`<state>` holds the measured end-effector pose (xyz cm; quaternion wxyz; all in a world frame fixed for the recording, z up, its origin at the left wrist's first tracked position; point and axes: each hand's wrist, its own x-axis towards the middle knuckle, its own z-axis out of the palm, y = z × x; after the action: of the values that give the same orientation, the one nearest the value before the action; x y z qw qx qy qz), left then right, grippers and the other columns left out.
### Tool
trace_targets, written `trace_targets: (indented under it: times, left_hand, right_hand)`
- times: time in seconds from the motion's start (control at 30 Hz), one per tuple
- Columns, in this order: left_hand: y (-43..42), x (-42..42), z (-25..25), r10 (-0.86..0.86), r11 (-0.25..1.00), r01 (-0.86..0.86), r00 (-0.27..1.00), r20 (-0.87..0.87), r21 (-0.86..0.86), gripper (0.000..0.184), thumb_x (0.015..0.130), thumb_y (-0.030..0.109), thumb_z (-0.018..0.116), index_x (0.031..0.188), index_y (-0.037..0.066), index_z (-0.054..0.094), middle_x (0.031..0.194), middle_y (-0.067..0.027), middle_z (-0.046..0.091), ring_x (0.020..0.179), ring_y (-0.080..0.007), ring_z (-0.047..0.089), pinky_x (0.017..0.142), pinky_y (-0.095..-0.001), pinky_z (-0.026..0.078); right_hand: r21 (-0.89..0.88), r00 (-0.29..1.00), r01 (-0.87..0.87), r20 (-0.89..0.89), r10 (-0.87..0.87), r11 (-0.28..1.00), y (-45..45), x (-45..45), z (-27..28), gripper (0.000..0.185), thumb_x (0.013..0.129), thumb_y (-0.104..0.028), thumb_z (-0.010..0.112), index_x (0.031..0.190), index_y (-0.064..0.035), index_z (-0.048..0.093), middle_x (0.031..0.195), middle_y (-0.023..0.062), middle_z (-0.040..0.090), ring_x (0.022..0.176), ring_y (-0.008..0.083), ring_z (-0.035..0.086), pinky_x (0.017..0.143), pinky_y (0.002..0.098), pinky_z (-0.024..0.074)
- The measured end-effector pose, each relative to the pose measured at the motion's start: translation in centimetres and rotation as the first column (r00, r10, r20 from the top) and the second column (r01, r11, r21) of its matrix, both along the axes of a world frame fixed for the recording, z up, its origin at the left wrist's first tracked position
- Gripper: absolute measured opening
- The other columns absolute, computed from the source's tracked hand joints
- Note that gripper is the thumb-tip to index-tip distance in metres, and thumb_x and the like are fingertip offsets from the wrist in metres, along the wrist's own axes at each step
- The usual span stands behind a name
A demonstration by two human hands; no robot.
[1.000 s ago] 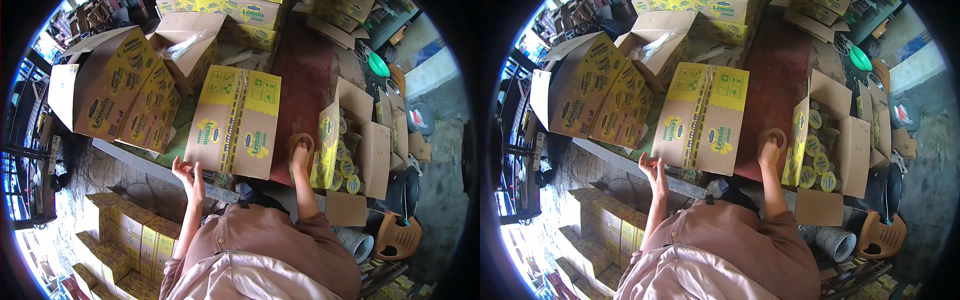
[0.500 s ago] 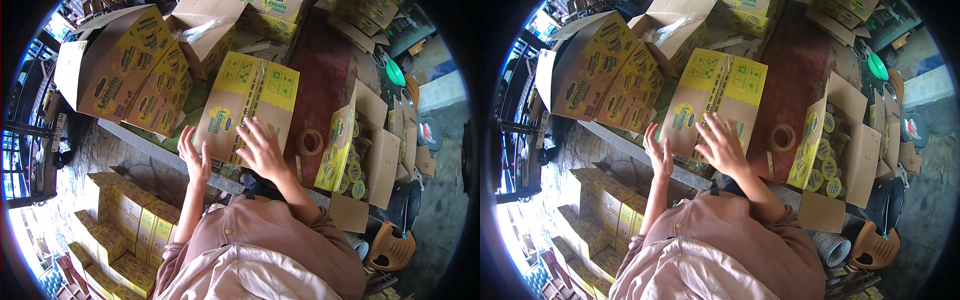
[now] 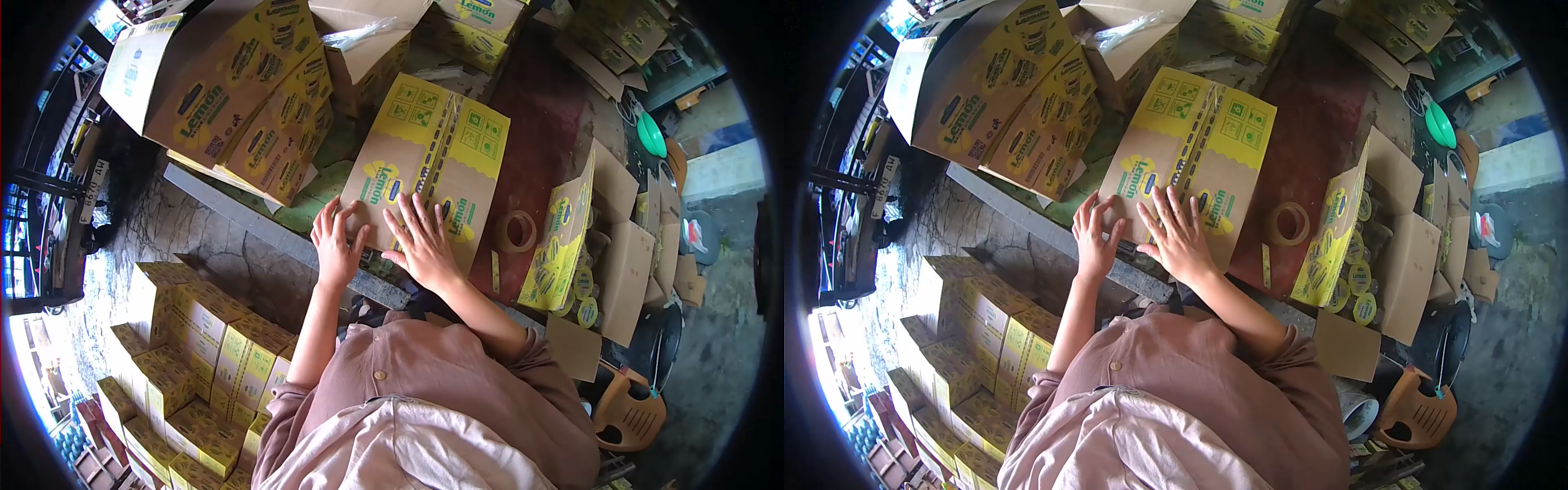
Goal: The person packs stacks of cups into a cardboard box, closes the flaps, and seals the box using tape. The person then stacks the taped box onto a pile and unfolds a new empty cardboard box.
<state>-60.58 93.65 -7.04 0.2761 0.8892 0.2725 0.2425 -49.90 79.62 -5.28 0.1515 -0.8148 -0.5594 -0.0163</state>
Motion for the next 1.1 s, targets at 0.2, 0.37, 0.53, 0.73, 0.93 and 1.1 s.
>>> trace_targets:
  times: [0.2,0.37,0.53,0.73,0.93,1.1]
  left_hand:
    - [0.1,-0.1,-0.6,-0.009,1.000,0.009,0.999,0.043,0.013,0.042,0.079,0.031,0.060,0.116,0.013,0.050,0.129,-0.0133,0.038,0.119,-0.0310,0.034,0.096,-0.0433,0.026]
    - [0.1,0.0,-1.1,0.004,1.000,-0.007,0.997,0.073,0.031,0.042,0.079,0.031,0.060,0.116,0.012,0.050,0.128,-0.0135,0.040,0.117,-0.0303,0.036,0.095,-0.0426,0.027]
    - [0.2,0.0,-1.2,-0.005,1.000,0.002,0.995,0.103,0.022,0.042,0.079,0.031,0.061,0.116,0.013,0.051,0.127,-0.0137,0.040,0.115,-0.0300,0.038,0.094,-0.0421,0.028]
    - [0.1,-0.1,-1.1,-0.002,1.000,0.000,0.993,0.122,0.022,0.042,0.079,0.030,0.062,0.116,0.013,0.051,0.127,-0.0136,0.040,0.114,-0.0298,0.039,0.093,-0.0411,0.030]
    - [0.1,0.1,-0.9,-0.010,1.000,0.010,0.988,0.153,-0.002,0.047,0.077,0.025,0.065,0.118,0.011,0.048,0.125,-0.0154,0.041,0.113,-0.0315,0.040,0.093,-0.0407,0.032]
    - [-0.9,0.2,-1.3,0.148,0.920,0.057,0.866,0.479,-0.387,0.059,0.075,0.015,0.068,0.122,0.001,0.037,0.121,-0.0176,0.043,0.110,-0.0270,0.044,0.093,-0.0359,0.037]
  right_hand:
    - [-0.130,0.979,-0.045,0.191,0.069,0.990,0.0,-0.6,-0.1,0.067,0.080,-0.032,0.053,0.138,-0.0197,0.023,0.145,0.0123,0.013,0.130,0.0403,0.016,0.101,0.0580,0.0190]
    - [-0.007,0.988,0.038,0.149,-0.037,0.999,0.0,-1.5,-1.4,0.077,0.073,-0.018,0.061,0.138,-0.0145,0.020,0.144,0.0133,0.015,0.131,0.0381,0.016,0.104,0.0540,0.0159]
    - [-0.014,0.958,0.047,0.285,-0.041,0.999,0.0,-0.8,-1.6,0.091,0.066,-0.015,0.070,0.139,-0.0162,0.016,0.143,0.0167,0.016,0.130,0.0371,0.020,0.105,0.0492,0.0198]
    - [0.074,0.996,0.063,0.051,-0.066,0.995,-0.1,-1.4,-0.4,0.074,0.077,-0.008,0.052,0.140,-0.0124,0.014,0.142,0.0191,0.017,0.128,0.0356,0.026,0.103,0.0470,0.0235]
    - [0.017,0.988,0.141,-0.060,-0.140,0.990,0.4,-2.0,0.8,0.102,0.060,-0.025,0.074,0.139,-0.0067,0.013,0.144,0.0168,0.015,0.133,0.0306,0.015,0.106,0.0466,0.0164]
    - [0.043,0.973,0.216,0.075,-0.219,0.975,0.1,-2.1,-0.1,0.110,0.054,-0.033,0.079,0.139,-0.0075,0.014,0.142,0.0210,0.016,0.131,0.0341,0.020,0.103,0.0480,0.0215]
